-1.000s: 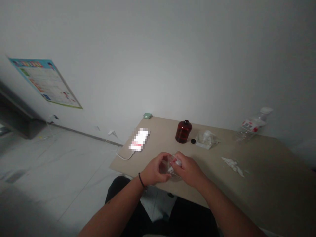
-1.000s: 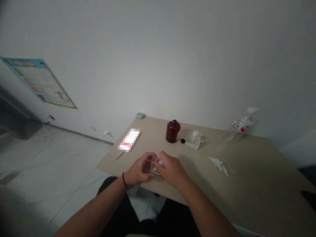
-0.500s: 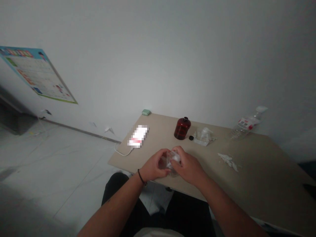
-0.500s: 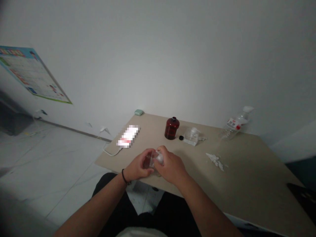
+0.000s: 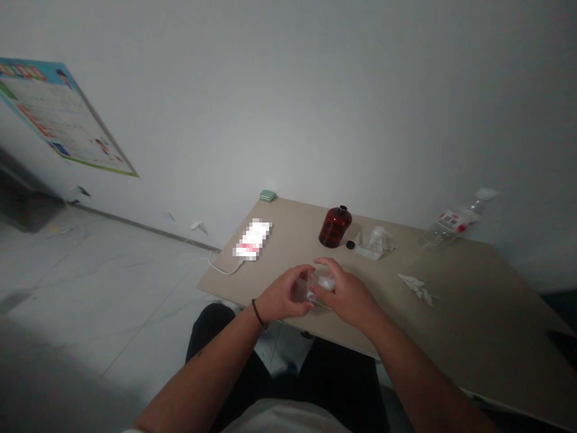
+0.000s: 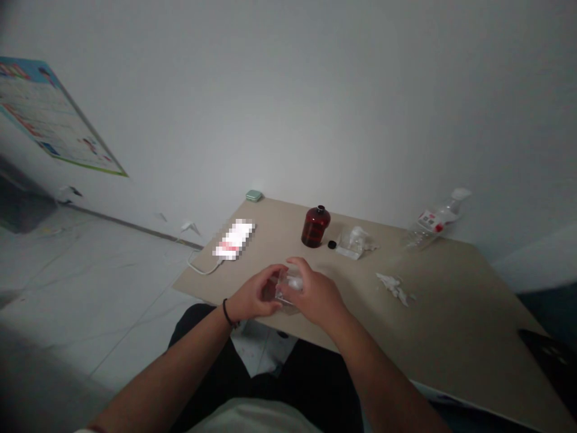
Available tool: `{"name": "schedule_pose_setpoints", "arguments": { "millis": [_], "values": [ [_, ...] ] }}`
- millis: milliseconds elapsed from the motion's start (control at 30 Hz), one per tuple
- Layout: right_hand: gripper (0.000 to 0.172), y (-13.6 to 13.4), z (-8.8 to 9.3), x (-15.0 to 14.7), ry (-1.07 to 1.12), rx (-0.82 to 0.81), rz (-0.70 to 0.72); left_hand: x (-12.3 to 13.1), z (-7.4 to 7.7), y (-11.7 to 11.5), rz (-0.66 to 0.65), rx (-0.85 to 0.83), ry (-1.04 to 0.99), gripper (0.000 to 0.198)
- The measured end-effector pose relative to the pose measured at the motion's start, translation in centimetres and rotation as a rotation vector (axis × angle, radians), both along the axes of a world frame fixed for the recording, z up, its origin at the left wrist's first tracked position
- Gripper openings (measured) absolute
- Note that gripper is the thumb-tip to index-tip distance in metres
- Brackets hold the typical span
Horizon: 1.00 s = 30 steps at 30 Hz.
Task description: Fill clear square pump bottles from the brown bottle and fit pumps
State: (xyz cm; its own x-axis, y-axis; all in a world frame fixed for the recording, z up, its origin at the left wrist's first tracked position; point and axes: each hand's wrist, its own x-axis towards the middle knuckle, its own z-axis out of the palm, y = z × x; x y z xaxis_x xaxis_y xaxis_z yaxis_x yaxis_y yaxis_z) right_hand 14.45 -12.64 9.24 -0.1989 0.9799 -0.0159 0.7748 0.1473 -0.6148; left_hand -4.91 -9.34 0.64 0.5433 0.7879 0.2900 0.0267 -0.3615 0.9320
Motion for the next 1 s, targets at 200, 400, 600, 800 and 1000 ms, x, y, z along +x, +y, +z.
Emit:
{"name": "schedule_pose_setpoints", "arguments": {
  "millis": [200, 400, 600, 800, 1000],
  "values": [
    [0.062, -0.02, -0.02, 0.17, 0.039, 0.049, 0.018, -0.06, -0.08, -0.05, 0.005, 0.014, 0.011, 0.078],
    [0.051, 0.02, -0.19, 0.20, 0.050, 0.076, 0.002, -0.11, -0.11, 0.00, 0.006, 0.025, 0.026, 0.079],
    [0.033, 0.09, -0.33, 0.05, -0.028, 0.084, -0.007, -0.11, -0.18, 0.04, 0.006, 0.025, 0.042, 0.081],
    [0.027, 0.27, -0.24, 0.11, -0.055, 0.064, -0.060, -0.14, 0.21, 0.02, 0.007, 0.031, 0.058, 0.083],
    [0.030, 0.30, 0.07, 0.64, 0.123, 0.118, -0.026, -0.23, 0.02, 0.04, 0.007, 0.013, 0.065, 0.085]
  ]
}}
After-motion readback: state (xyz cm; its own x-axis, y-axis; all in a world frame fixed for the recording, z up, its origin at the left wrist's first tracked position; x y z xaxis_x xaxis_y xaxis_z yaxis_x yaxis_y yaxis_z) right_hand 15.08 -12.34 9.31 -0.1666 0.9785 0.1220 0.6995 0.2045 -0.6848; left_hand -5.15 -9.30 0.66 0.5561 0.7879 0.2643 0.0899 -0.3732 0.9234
